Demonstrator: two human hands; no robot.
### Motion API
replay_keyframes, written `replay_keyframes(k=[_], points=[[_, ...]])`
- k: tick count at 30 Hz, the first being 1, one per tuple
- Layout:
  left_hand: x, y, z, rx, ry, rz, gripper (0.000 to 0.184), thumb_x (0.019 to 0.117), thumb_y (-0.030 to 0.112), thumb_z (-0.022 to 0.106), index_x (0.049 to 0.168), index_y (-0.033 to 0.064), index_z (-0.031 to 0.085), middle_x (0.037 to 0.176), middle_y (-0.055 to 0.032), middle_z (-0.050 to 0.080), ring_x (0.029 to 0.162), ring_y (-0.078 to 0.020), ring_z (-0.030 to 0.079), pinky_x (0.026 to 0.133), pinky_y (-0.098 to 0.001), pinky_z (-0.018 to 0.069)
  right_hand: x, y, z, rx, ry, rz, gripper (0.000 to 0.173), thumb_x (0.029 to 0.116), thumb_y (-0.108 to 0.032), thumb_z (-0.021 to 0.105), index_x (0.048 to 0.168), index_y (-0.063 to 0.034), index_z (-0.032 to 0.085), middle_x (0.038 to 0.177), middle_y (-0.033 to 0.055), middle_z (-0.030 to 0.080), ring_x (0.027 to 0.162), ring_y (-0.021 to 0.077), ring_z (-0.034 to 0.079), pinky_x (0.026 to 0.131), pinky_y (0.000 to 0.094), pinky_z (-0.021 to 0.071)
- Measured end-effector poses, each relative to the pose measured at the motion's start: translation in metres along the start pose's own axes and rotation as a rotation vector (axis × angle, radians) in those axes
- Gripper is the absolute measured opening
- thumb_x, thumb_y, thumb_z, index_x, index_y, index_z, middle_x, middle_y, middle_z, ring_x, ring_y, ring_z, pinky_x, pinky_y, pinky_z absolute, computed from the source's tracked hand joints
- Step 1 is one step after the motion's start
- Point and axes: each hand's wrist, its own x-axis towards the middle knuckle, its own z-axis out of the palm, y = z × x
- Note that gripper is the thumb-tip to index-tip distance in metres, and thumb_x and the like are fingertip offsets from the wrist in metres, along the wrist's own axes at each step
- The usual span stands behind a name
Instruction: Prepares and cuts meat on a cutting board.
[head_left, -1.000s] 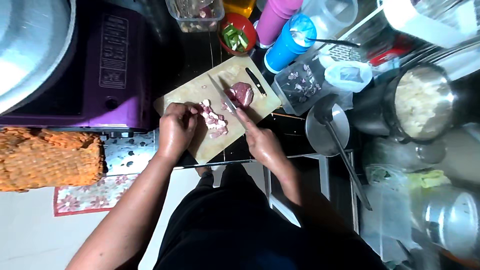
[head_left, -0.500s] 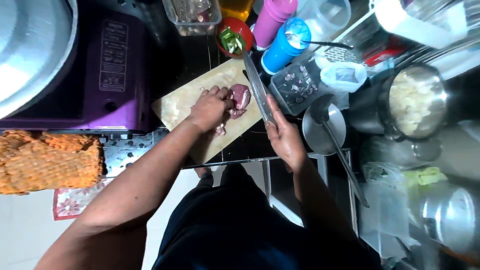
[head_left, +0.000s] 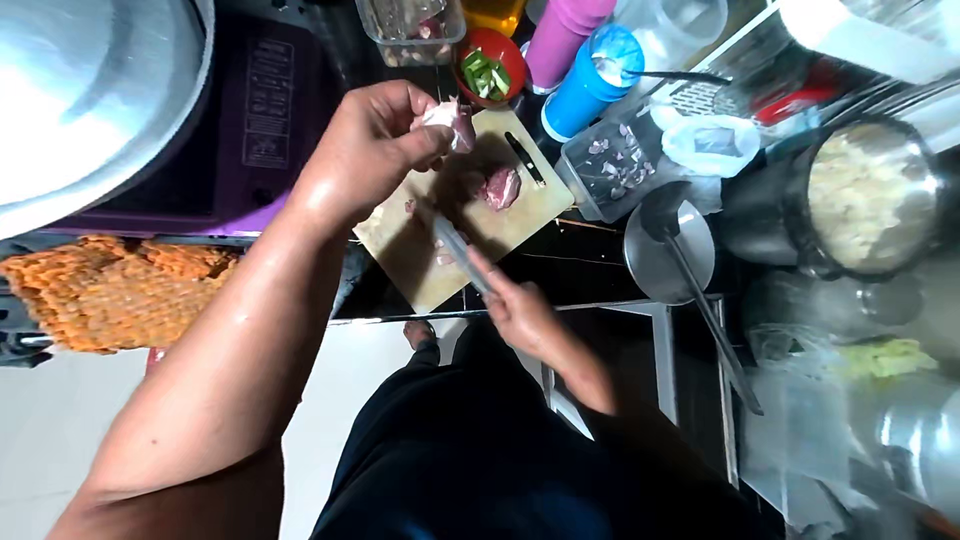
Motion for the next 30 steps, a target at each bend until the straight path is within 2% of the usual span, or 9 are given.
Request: replay_keyframes(k=[3, 6, 8, 10, 15, 17, 21, 27, 30], points=[[-0.021, 0.008, 0.0, -0.089, 0.049, -0.045, 0.006, 0.0984, 0.012, 0.065, 0.104, 0.0092, 0.064, 0.083, 0.0048, 0.069, 0.071, -0.0049, 0.067, 0.069, -0.0237, 0.0603, 0.012, -0.015, 0.013, -0.194, -0.219, 0.053, 0.063, 0.1092, -0.017, 0.043, 0.163, -0.0422, 0.023, 0.101, 0.0178, 0.073, 0.096, 0.0361, 0.07, 0.089, 0.0557, 0.0532], [-0.044, -0.012, 0.012, -0.095, 0.087, -0.172, 0.01, 0.1006, 0.014, 0.064, 0.106, 0.0048, 0.065, 0.081, 0.0004, 0.07, 0.066, -0.0077, 0.067, 0.063, -0.0266, 0.0602, 0.024, -0.007, 0.009, -0.234, -0.086, 0.127, 0.065, 0.1089, -0.018, 0.046, 0.163, -0.0441, 0.021, 0.091, 0.0177, 0.073, 0.087, 0.0376, 0.07, 0.082, 0.0578, 0.0544], [-0.056, -0.047, 0.02, 0.15, 0.063, -0.309, 0.022, 0.1005, 0.023, 0.067, 0.109, 0.0018, 0.067, 0.085, -0.0074, 0.071, 0.071, -0.0164, 0.069, 0.069, -0.0379, 0.0606, 0.029, 0.0, 0.001, -0.237, -0.016, 0.15, 0.067, 0.1087, -0.018, 0.048, 0.164, -0.0425, 0.019, 0.09, 0.0192, 0.072, 0.084, 0.039, 0.07, 0.079, 0.0588, 0.0544], [-0.067, -0.082, 0.024, 0.421, 0.008, -0.427, 0.039, 0.0991, 0.033, 0.069, 0.116, -0.0019, 0.067, 0.098, -0.0199, 0.072, 0.092, -0.0356, 0.071, 0.087, -0.0608, 0.0552, 0.028, 0.002, -0.005, -0.229, 0.03, 0.157, 0.068, 0.1085, -0.018, 0.049, 0.165, -0.0394, 0.018, 0.09, 0.0201, 0.072, 0.082, 0.0389, 0.07, 0.077, 0.058, 0.0548], [-0.081, -0.076, 0.027, 0.798, -0.049, -0.623, 0.054, 0.0966, 0.048, 0.069, 0.122, 0.0013, 0.061, 0.099, -0.0281, 0.07, 0.097, -0.0513, 0.068, 0.08, -0.071, 0.0513, 0.021, -0.007, -0.002, -0.262, 0.109, 0.141, 0.072, 0.1085, -0.017, 0.049, 0.166, -0.0363, 0.011, 0.083, 0.0178, 0.07, 0.076, 0.0361, 0.069, 0.073, 0.0533, 0.0559], [-0.085, -0.071, 0.026, 0.849, -0.011, -0.549, 0.058, 0.0938, 0.051, 0.071, 0.122, 0.0012, 0.063, 0.107, -0.028, 0.069, 0.102, -0.051, 0.067, 0.081, -0.0701, 0.0516, 0.018, -0.012, 0.0, -0.281, 0.12, 0.108, 0.072, 0.1083, -0.016, 0.049, 0.166, -0.035, 0.011, 0.081, 0.0165, 0.069, 0.074, 0.0348, 0.068, 0.072, 0.0523, 0.0557], [-0.083, -0.093, 0.025, 0.664, 0.024, -0.114, 0.028, 0.0938, 0.013, 0.072, 0.116, -0.0029, 0.068, 0.117, -0.0248, 0.066, 0.111, -0.0434, 0.065, 0.094, -0.0608, 0.0532, 0.012, -0.018, 0.003, -0.285, 0.108, 0.094, 0.073, 0.1071, -0.012, 0.048, 0.167, -0.0322, 0.011, 0.08, 0.0155, 0.07, 0.075, 0.0341, 0.069, 0.074, 0.0515, 0.0559], [-0.078, -0.089, 0.018, 0.491, -0.093, -0.326, 0.024, 0.0977, 0.015, 0.07, 0.116, -0.0012, 0.067, 0.096, -0.0177, 0.073, 0.092, -0.0335, 0.071, 0.087, -0.0587, 0.0551, 0.013, -0.016, 0.0, -0.296, 0.0, 0.182, 0.071, 0.1083, -0.013, 0.044, 0.167, -0.0332, 0.009, 0.087, 0.0161, 0.071, 0.085, 0.0338, 0.069, 0.082, 0.0502, 0.055], [-0.079, -0.094, 0.017, 0.584, 0.008, -0.154, 0.016, 0.0988, 0.011, 0.066, 0.106, -0.0016, 0.072, 0.101, -0.0216, 0.07, 0.093, -0.0375, 0.07, 0.086, -0.0593, 0.0555, 0.006, -0.013, 0.0, -0.246, 0.027, 0.152, 0.069, 0.1089, -0.015, 0.044, 0.167, -0.0303, 0.01, 0.088, 0.0158, 0.07, 0.082, 0.0316, 0.069, 0.081, 0.0478, 0.0554]])
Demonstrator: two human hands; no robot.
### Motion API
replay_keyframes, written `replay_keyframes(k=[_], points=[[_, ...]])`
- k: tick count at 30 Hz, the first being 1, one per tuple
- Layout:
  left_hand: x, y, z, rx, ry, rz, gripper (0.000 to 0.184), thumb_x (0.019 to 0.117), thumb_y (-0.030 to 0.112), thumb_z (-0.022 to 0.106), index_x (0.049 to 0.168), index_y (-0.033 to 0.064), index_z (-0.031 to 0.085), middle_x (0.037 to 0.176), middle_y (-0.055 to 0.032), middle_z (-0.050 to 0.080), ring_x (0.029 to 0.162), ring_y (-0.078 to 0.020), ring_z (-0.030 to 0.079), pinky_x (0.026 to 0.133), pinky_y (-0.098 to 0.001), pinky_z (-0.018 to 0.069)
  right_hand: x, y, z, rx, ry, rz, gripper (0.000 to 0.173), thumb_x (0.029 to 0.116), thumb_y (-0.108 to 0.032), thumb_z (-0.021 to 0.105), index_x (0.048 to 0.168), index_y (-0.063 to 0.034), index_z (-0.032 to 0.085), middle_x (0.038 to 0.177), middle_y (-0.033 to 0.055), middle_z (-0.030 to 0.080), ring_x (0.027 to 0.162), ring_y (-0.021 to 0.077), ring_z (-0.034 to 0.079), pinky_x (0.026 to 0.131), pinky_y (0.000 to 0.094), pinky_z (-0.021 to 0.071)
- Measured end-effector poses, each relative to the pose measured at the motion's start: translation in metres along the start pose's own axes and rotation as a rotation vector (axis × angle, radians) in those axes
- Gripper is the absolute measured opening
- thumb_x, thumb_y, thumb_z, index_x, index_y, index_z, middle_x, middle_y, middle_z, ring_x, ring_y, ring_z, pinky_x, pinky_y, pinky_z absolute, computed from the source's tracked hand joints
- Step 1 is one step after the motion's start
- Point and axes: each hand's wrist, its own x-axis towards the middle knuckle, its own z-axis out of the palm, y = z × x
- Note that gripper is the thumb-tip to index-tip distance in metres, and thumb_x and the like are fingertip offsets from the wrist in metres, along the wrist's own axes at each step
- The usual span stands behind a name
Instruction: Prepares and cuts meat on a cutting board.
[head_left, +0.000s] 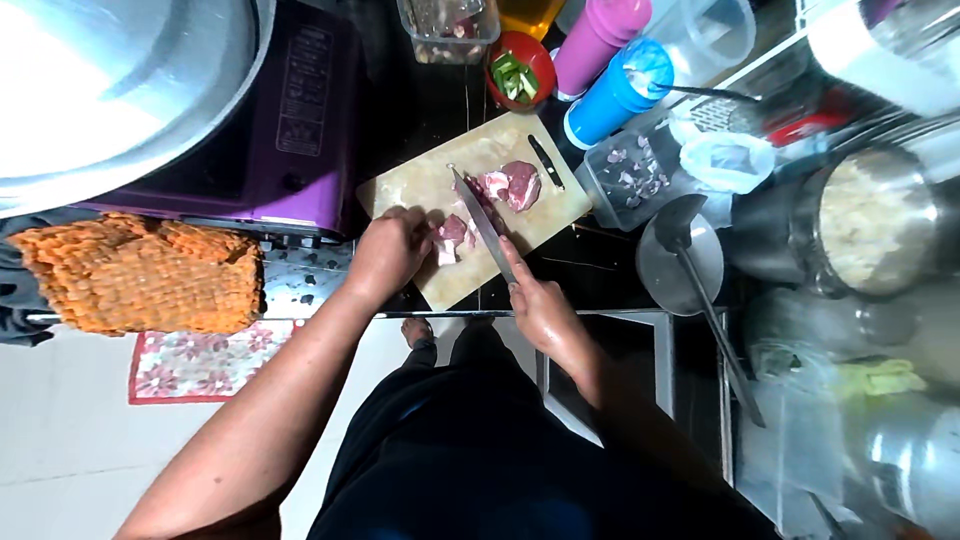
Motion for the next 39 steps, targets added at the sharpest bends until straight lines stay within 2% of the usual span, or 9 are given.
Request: replay_keyframes(k=[4, 8, 11, 14, 18, 21, 24, 32, 39], points=[[0.019, 0.008, 0.009, -0.035, 0.061, 0.127, 0.016, 0.0956, 0.006, 0.068, 0.11, -0.0016, 0.07, 0.112, -0.0216, 0.067, 0.102, -0.0362, 0.068, 0.09, -0.0544, 0.0556, -0.006, 0.011, 0.008, 0.057, -0.066, -0.008, 0.065, 0.1096, -0.016, 0.042, 0.167, -0.0305, 0.013, 0.095, 0.0172, 0.072, 0.086, 0.0312, 0.069, 0.085, 0.0475, 0.0545], [0.04, 0.023, 0.017, 0.103, -0.255, -0.068, 0.049, 0.0891, 0.008, 0.076, 0.136, 0.0024, 0.06, 0.125, -0.0242, 0.063, 0.113, -0.0433, 0.065, 0.095, -0.0629, 0.0522, -0.002, 0.021, 0.013, -0.018, 0.043, 0.01, 0.065, 0.1091, -0.015, 0.042, 0.166, -0.0294, 0.016, 0.095, 0.0175, 0.073, 0.087, 0.0341, 0.071, 0.085, 0.05, 0.0553], [0.043, 0.026, 0.013, 0.107, -0.356, -0.094, 0.026, 0.0907, 0.009, 0.075, 0.114, 0.0006, 0.069, 0.112, -0.0221, 0.068, 0.106, -0.0414, 0.066, 0.093, -0.0626, 0.0517, -0.006, 0.02, 0.011, -0.004, 0.093, -0.041, 0.065, 0.1082, -0.013, 0.042, 0.167, -0.0249, 0.016, 0.091, 0.0169, 0.073, 0.081, 0.0332, 0.07, 0.08, 0.0492, 0.0562], [0.039, 0.014, 0.01, -0.067, -0.157, -0.112, 0.019, 0.0946, 0.013, 0.072, 0.107, -0.0012, 0.069, 0.098, -0.0181, 0.072, 0.094, -0.0339, 0.071, 0.089, -0.0586, 0.0552, -0.004, 0.02, 0.01, 0.024, 0.007, -0.04, 0.065, 0.1089, -0.014, 0.042, 0.167, -0.0289, 0.015, 0.092, 0.0171, 0.072, 0.084, 0.0328, 0.07, 0.082, 0.0493, 0.0558], [0.023, 0.002, 0.003, -0.049, 0.139, -0.184, 0.044, 0.0935, 0.021, 0.077, 0.126, -0.0039, 0.061, 0.122, -0.0281, 0.063, 0.111, -0.0437, 0.064, 0.098, -0.0616, 0.0506, -0.002, 0.02, 0.011, -0.043, -0.002, 0.004, 0.067, 0.1088, -0.014, 0.041, 0.167, -0.0316, 0.013, 0.093, 0.0165, 0.073, 0.087, 0.0341, 0.071, 0.082, 0.0498, 0.0558], [0.002, -0.008, 0.007, 0.025, 0.28, 0.071, 0.025, 0.0928, 0.006, 0.068, 0.115, -0.0055, 0.066, 0.123, -0.0274, 0.06, 0.111, -0.0415, 0.063, 0.095, -0.0548, 0.0535, -0.01, 0.013, 0.011, -0.04, 0.049, -0.039, 0.065, 0.1085, -0.014, 0.041, 0.167, -0.0282, 0.015, 0.091, 0.0164, 0.072, 0.081, 0.0344, 0.071, 0.079, 0.0501, 0.0563], [-0.008, -0.023, 0.02, 0.005, 0.241, 0.288, 0.019, 0.0938, 0.006, 0.062, 0.108, -0.0046, 0.069, 0.12, -0.0246, 0.065, 0.116, -0.0405, 0.063, 0.1, -0.0529, 0.0515, -0.013, 0.007, 0.015, -0.024, 0.073, -0.122, 0.064, 0.1071, -0.012, 0.042, 0.166, -0.0248, 0.021, 0.088, 0.0161, 0.072, 0.078, 0.0336, 0.07, 0.075, 0.0498, 0.0568], [-0.002, -0.036, 0.034, -0.022, 0.284, 0.292, 0.015, 0.0965, 0.002, 0.062, 0.106, -0.002, 0.073, 0.116, -0.0198, 0.069, 0.114, -0.0345, 0.066, 0.102, -0.0466, 0.0528, 0.002, -0.013, 0.007, -0.146, 0.037, -0.11, 0.066, 0.1076, -0.013, 0.043, 0.166, -0.0282, 0.017, 0.091, 0.0159, 0.072, 0.085, 0.0344, 0.071, 0.079, 0.0498, 0.056], [0.001, -0.036, 0.042, 0.001, 0.324, 0.333, 0.024, 0.0942, 0.016, 0.06, 0.1, -0.0037, 0.071, 0.115, -0.0224, 0.069, 0.112, -0.0384, 0.066, 0.097, -0.0494, 0.0537, 0.016, -0.023, 0.011, -0.206, -0.068, -0.088, 0.067, 0.1087, -0.015, 0.042, 0.167, -0.0319, 0.013, 0.091, 0.0154, 0.072, 0.089, 0.0351, 0.071, 0.082, 0.0501, 0.0556]])
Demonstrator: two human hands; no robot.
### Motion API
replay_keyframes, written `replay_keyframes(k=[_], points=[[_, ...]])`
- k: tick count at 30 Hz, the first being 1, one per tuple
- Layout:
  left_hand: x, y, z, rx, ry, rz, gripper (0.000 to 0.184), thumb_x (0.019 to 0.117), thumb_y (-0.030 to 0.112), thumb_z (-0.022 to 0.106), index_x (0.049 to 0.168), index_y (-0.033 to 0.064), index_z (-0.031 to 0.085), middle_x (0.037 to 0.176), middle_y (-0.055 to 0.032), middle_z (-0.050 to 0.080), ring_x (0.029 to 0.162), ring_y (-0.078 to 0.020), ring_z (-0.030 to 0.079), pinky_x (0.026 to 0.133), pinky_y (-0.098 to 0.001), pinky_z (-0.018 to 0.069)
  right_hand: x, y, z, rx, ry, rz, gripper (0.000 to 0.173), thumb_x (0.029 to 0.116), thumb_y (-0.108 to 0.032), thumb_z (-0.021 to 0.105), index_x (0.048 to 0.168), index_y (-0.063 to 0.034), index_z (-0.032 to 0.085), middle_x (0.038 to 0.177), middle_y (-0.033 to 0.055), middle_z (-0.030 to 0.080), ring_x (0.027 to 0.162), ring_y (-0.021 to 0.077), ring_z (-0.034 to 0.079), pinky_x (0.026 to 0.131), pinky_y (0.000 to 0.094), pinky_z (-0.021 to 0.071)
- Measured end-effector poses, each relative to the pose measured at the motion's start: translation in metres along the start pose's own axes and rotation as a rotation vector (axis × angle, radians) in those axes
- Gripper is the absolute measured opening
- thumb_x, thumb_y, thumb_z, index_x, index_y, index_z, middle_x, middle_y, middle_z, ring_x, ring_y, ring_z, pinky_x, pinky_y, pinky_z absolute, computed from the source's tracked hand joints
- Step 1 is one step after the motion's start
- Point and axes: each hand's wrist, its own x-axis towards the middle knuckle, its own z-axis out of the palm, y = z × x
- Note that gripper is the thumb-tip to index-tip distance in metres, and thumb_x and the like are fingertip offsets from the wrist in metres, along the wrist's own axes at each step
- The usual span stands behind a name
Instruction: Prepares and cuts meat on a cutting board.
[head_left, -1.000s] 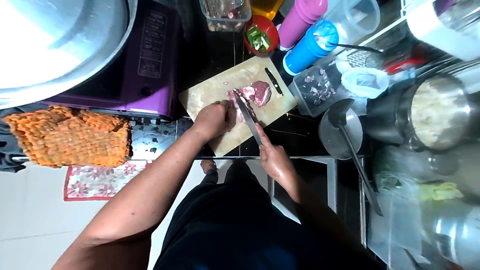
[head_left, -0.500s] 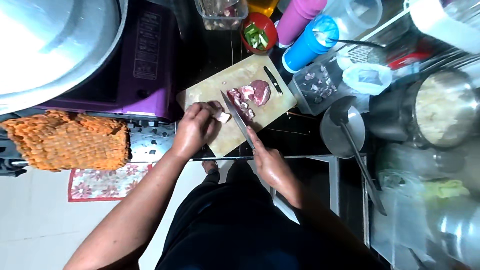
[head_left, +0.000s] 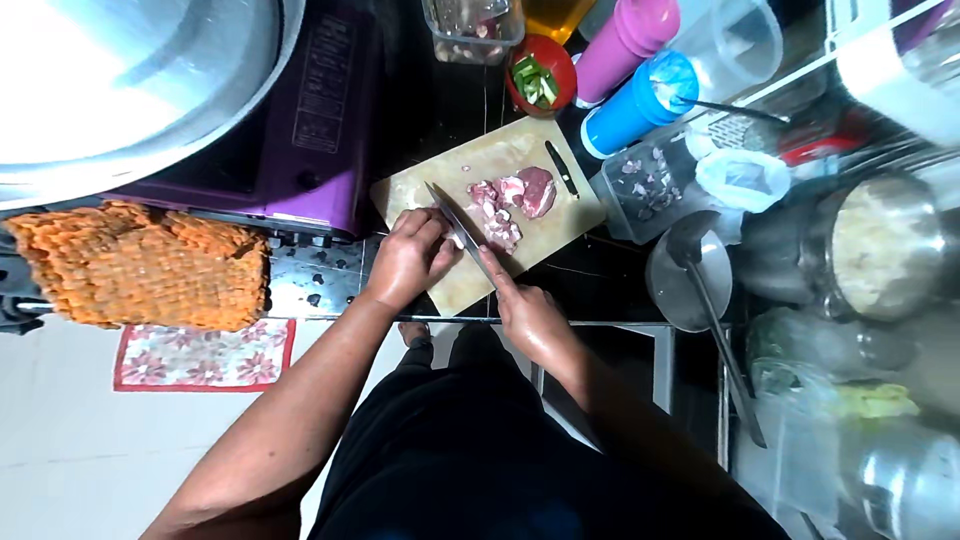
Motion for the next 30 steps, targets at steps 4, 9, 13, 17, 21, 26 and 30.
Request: replay_keyframes(k=[4, 9, 13, 17, 21, 26, 30], points=[[0.001, -0.003, 0.005, 0.027, 0.021, 0.024, 0.02, 0.095, 0.013, 0.06, 0.096, -0.0037, 0.071, 0.112, -0.0224, 0.069, 0.11, -0.0382, 0.066, 0.096, -0.0469, 0.0539, 0.002, -0.008, -0.002, -0.055, -0.038, 0.017, 0.069, 0.108, -0.013, 0.041, 0.167, -0.0332, 0.01, 0.093, 0.0154, 0.072, 0.09, 0.0353, 0.071, 0.081, 0.0495, 0.0557], [0.002, -0.006, 0.01, 0.066, 0.043, 0.05, 0.02, 0.0958, 0.013, 0.059, 0.093, -0.0022, 0.071, 0.109, -0.0206, 0.07, 0.109, -0.0365, 0.067, 0.095, -0.0442, 0.0544, 0.011, -0.02, -0.011, -0.117, -0.085, 0.043, 0.075, 0.1066, -0.011, 0.043, 0.167, -0.0334, 0.003, 0.088, 0.015, 0.071, 0.087, 0.0346, 0.071, 0.079, 0.0487, 0.0557], [0.002, -0.006, 0.01, 0.081, 0.017, 0.045, 0.021, 0.0968, 0.015, 0.061, 0.093, -0.0031, 0.071, 0.107, -0.0209, 0.07, 0.107, -0.0375, 0.067, 0.094, -0.0457, 0.0545, 0.043, -0.031, -0.003, -0.089, 0.099, -0.025, 0.079, 0.1028, -0.007, 0.05, 0.167, -0.0314, 0.012, 0.075, 0.015, 0.068, 0.071, 0.0361, 0.07, 0.066, 0.051, 0.0567], [0.004, -0.004, 0.013, 0.119, 0.05, 0.024, 0.021, 0.0955, 0.016, 0.063, 0.093, -0.0035, 0.071, 0.106, -0.0213, 0.07, 0.106, -0.0378, 0.068, 0.094, -0.0466, 0.0553, 0.06, -0.038, -0.006, -0.132, 0.169, -0.072, 0.081, 0.1028, -0.008, 0.051, 0.167, -0.0319, 0.008, 0.068, 0.0126, 0.065, 0.062, 0.0343, 0.067, 0.059, 0.0509, 0.055], [0.005, -0.004, 0.016, 0.112, 0.051, -0.004, 0.021, 0.0966, 0.016, 0.063, 0.093, -0.0025, 0.07, 0.11, -0.0206, 0.07, 0.109, -0.0374, 0.067, 0.095, -0.0476, 0.0551, 0.02, -0.025, -0.012, -0.128, -0.047, 0.057, 0.076, 0.106, -0.012, 0.044, 0.166, -0.0353, 0.004, 0.093, 0.0182, 0.072, 0.087, 0.0379, 0.072, 0.077, 0.0536, 0.057], [0.003, -0.007, 0.018, 0.101, 0.025, 0.027, 0.021, 0.0967, 0.016, 0.061, 0.092, -0.0022, 0.069, 0.111, -0.0209, 0.07, 0.111, -0.0379, 0.067, 0.096, -0.0475, 0.0545, 0.018, -0.028, -0.007, -0.145, -0.104, 0.091, 0.08, 0.1047, -0.01, 0.046, 0.167, -0.0279, 0.0, 0.091, 0.0167, 0.072, 0.087, 0.0357, 0.072, 0.078, 0.05, 0.0568], [0.005, -0.007, 0.018, 0.109, 0.034, 0.041, 0.02, 0.0966, 0.014, 0.061, 0.092, -0.0034, 0.07, 0.109, -0.0214, 0.071, 0.112, -0.0384, 0.067, 0.099, -0.0475, 0.0537, 0.065, -0.033, 0.008, -0.139, 0.167, -0.063, 0.082, 0.1003, -0.005, 0.052, 0.167, -0.0261, 0.009, 0.071, 0.0128, 0.068, 0.062, 0.0338, 0.069, 0.059, 0.0516, 0.0571]])
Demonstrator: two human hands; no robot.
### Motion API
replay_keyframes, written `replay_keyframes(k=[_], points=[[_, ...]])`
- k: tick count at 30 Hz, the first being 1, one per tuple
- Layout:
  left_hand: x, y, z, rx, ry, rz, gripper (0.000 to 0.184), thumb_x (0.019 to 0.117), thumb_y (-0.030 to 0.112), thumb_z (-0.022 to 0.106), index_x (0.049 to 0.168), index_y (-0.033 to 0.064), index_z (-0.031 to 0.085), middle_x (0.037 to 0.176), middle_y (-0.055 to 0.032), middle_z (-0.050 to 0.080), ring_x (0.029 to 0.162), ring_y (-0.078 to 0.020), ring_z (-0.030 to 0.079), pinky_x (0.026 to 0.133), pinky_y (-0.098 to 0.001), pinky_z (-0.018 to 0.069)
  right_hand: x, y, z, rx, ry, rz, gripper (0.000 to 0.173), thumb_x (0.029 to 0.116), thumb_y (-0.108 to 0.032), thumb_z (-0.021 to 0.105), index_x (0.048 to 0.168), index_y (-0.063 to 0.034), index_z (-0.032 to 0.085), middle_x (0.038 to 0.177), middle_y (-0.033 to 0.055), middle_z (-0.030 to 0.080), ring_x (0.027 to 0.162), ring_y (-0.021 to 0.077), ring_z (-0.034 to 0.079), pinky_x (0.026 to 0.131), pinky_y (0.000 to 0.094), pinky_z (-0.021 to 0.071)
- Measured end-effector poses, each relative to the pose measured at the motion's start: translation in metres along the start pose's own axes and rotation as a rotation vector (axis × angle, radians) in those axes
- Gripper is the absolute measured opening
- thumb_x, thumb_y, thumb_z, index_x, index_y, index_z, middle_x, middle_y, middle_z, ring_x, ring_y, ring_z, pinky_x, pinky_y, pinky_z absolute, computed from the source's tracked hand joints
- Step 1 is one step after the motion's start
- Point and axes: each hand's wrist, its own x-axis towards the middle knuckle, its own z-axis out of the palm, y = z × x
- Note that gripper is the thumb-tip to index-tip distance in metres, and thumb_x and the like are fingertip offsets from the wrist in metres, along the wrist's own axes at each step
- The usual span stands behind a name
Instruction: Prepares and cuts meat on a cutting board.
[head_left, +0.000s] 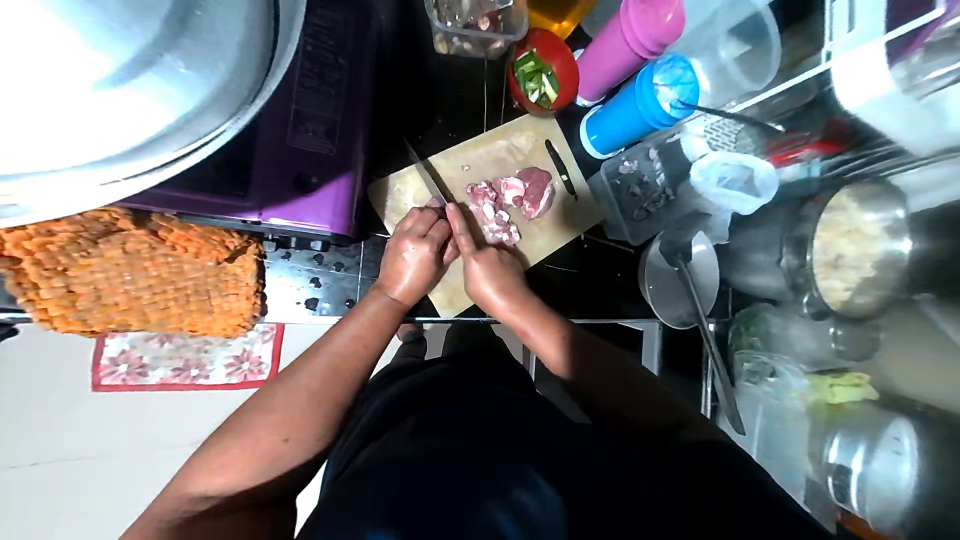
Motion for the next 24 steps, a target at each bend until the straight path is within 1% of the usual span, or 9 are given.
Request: replay_keyframes(k=[2, 4, 6, 9, 11, 14, 16, 19, 24], points=[[0.001, 0.003, -0.002, 0.017, -0.002, -0.017, 0.02, 0.0962, 0.013, 0.061, 0.093, -0.0037, 0.07, 0.111, -0.0221, 0.071, 0.112, -0.0382, 0.067, 0.098, -0.0472, 0.0537, 0.007, -0.005, -0.006, -0.009, -0.043, 0.018, 0.084, 0.1017, -0.005, 0.049, 0.167, -0.0305, 0.003, 0.075, 0.0138, 0.069, 0.068, 0.036, 0.07, 0.065, 0.0544, 0.0565], [0.001, 0.005, -0.003, 0.022, -0.003, -0.028, 0.02, 0.0968, 0.015, 0.062, 0.093, -0.0033, 0.07, 0.112, -0.0218, 0.07, 0.111, -0.038, 0.067, 0.098, -0.0477, 0.054, -0.01, 0.0, -0.009, 0.011, -0.07, 0.042, 0.09, 0.0995, -0.003, 0.053, 0.167, -0.0316, 0.0, 0.076, 0.0159, 0.068, 0.067, 0.0363, 0.069, 0.062, 0.0532, 0.0569], [0.001, 0.004, -0.003, 0.016, -0.007, -0.032, 0.019, 0.0959, 0.014, 0.062, 0.093, -0.0036, 0.069, 0.112, -0.0228, 0.07, 0.109, -0.0392, 0.067, 0.095, -0.0492, 0.0547, -0.039, 0.008, -0.012, 0.035, -0.181, 0.104, 0.09, 0.1008, -0.004, 0.051, 0.166, -0.0347, -0.003, 0.093, 0.0198, 0.071, 0.079, 0.0385, 0.071, 0.071, 0.0541, 0.0581], [0.002, 0.005, -0.003, 0.001, -0.007, -0.031, 0.02, 0.0964, 0.013, 0.061, 0.094, -0.0043, 0.07, 0.112, -0.0233, 0.07, 0.109, -0.0404, 0.067, 0.095, -0.0501, 0.0546, -0.06, 0.013, -0.016, 0.017, -0.34, 0.161, 0.077, 0.1066, -0.011, 0.043, 0.167, -0.0288, -0.003, 0.096, 0.0192, 0.071, 0.092, 0.0389, 0.071, 0.081, 0.0537, 0.0558], [0.001, 0.005, -0.003, -0.011, -0.007, -0.026, 0.022, 0.0974, 0.014, 0.061, 0.094, -0.0053, 0.07, 0.109, -0.0241, 0.07, 0.108, -0.0414, 0.067, 0.094, -0.0509, 0.0545, -0.048, 0.007, -0.013, 0.041, -0.301, 0.152, 0.084, 0.1038, -0.008, 0.048, 0.167, -0.0287, -0.004, 0.091, 0.0195, 0.071, 0.086, 0.0391, 0.071, 0.077, 0.0543, 0.056], [0.003, 0.006, -0.006, -0.007, -0.002, -0.011, 0.021, 0.0964, 0.012, 0.062, 0.095, -0.0064, 0.07, 0.106, -0.024, 0.07, 0.106, -0.0417, 0.067, 0.094, -0.0501, 0.0541, -0.014, 0.0, -0.004, 0.049, -0.1, 0.053, 0.086, 0.1007, -0.005, 0.052, 0.167, -0.0283, 0.002, 0.077, 0.0161, 0.069, 0.069, 0.0367, 0.07, 0.063, 0.0537, 0.0569], [0.003, 0.006, -0.006, 0.004, -0.005, -0.014, 0.022, 0.0967, 0.013, 0.061, 0.096, -0.007, 0.07, 0.107, -0.0239, 0.07, 0.107, -0.0416, 0.067, 0.094, -0.0498, 0.054, -0.004, -0.005, -0.012, 0.041, -0.132, 0.067, 0.087, 0.1021, -0.003, 0.048, 0.166, -0.0321, -0.002, 0.08, 0.0168, 0.069, 0.075, 0.0382, 0.07, 0.068, 0.0555, 0.0565], [0.003, 0.007, -0.007, 0.012, 0.007, -0.027, 0.023, 0.0977, 0.014, 0.059, 0.094, -0.0066, 0.069, 0.11, -0.0242, 0.07, 0.108, -0.0411, 0.067, 0.094, -0.05, 0.0542, -0.027, 0.003, -0.008, 0.069, -0.185, 0.117, 0.096, 0.0988, -0.001, 0.053, 0.165, -0.0361, -0.007, 0.088, 0.0204, 0.07, 0.076, 0.0396, 0.071, 0.069, 0.0564, 0.0573], [0.001, 0.005, -0.008, -0.039, -0.016, -0.044, 0.02, 0.0969, 0.012, 0.062, 0.097, -0.0062, 0.069, 0.112, -0.0246, 0.069, 0.109, -0.0426, 0.065, 0.096, -0.0509, 0.0527, -0.035, 0.014, -0.011, 0.118, -0.259, 0.136, 0.091, 0.1025, -0.006, 0.051, 0.165, -0.037, -0.008, 0.093, 0.0219, 0.07, 0.084, 0.0414, 0.071, 0.075, 0.0582, 0.0564]])
